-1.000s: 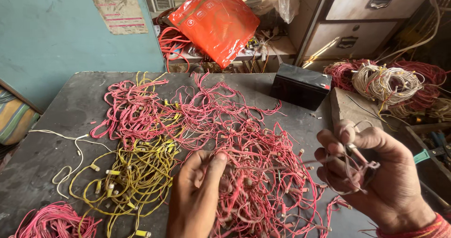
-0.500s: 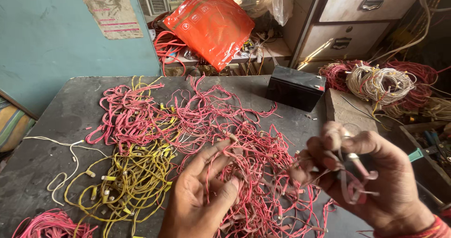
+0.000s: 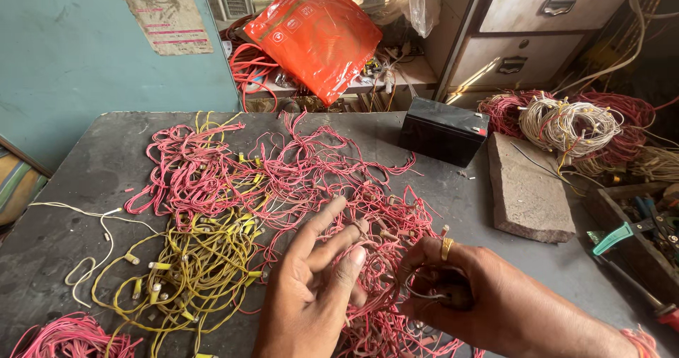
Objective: The person twists the exposed ends of red wires together to connect small LED bulbs in a string. They then test the connection by briefly touching the wire ends to a battery, causing the LEDs to light up. The person continues to untangle and connect additional sections of the red LED string.
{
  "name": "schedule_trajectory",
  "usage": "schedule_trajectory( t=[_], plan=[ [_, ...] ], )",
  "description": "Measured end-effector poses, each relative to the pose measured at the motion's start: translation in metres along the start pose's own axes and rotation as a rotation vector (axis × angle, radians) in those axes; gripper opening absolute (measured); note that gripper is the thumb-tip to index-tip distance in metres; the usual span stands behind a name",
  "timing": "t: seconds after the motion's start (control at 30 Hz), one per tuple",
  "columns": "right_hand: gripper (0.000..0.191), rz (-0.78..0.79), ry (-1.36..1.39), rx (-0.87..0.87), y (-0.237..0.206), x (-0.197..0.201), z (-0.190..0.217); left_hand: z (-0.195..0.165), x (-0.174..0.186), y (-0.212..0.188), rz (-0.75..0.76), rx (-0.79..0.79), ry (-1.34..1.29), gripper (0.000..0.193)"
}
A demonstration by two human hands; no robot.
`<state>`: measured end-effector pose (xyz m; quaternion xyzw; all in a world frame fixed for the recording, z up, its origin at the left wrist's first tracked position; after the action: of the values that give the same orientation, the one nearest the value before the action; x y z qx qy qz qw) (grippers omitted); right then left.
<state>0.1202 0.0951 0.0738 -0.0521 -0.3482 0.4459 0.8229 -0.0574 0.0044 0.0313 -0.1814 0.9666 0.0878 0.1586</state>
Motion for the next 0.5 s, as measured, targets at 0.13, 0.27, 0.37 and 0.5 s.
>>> schedule_trajectory(
  t=[0.13,0.27,0.37,0.5],
  plan=[
    [0.028,-0.051,-0.054,0.072,0.001,0.008,-0.004,0.005,0.006,0.000,-0.151,0.003,0.256,0.040],
    [0.025,-0.050,0.179,0.266,0.005,0.010,-0.012,0.016,0.012,0.000,-0.147,0.324,0.505,0.026],
    [0.023,-0.097,0.138,0.249,0.005,0.007,-0.018,0.015,0.007,0.000,0.010,0.248,0.194,0.027],
    [0.023,-0.211,-0.003,-0.039,0.006,0.005,-0.028,0.010,0.001,-0.001,0.005,0.046,0.406,0.026]
  ],
)
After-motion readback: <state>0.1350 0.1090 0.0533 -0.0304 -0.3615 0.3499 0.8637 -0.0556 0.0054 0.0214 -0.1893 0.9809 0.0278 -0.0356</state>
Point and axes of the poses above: each hand's wrist, its own y-axis towards the middle knuckle, its own x-axis out of the back of the hand, z = x × y, the point moved 3 cm from there along y, towards the middle knuckle, and after that the axes turned 3 degrees about -y, right-handed, at the moved point
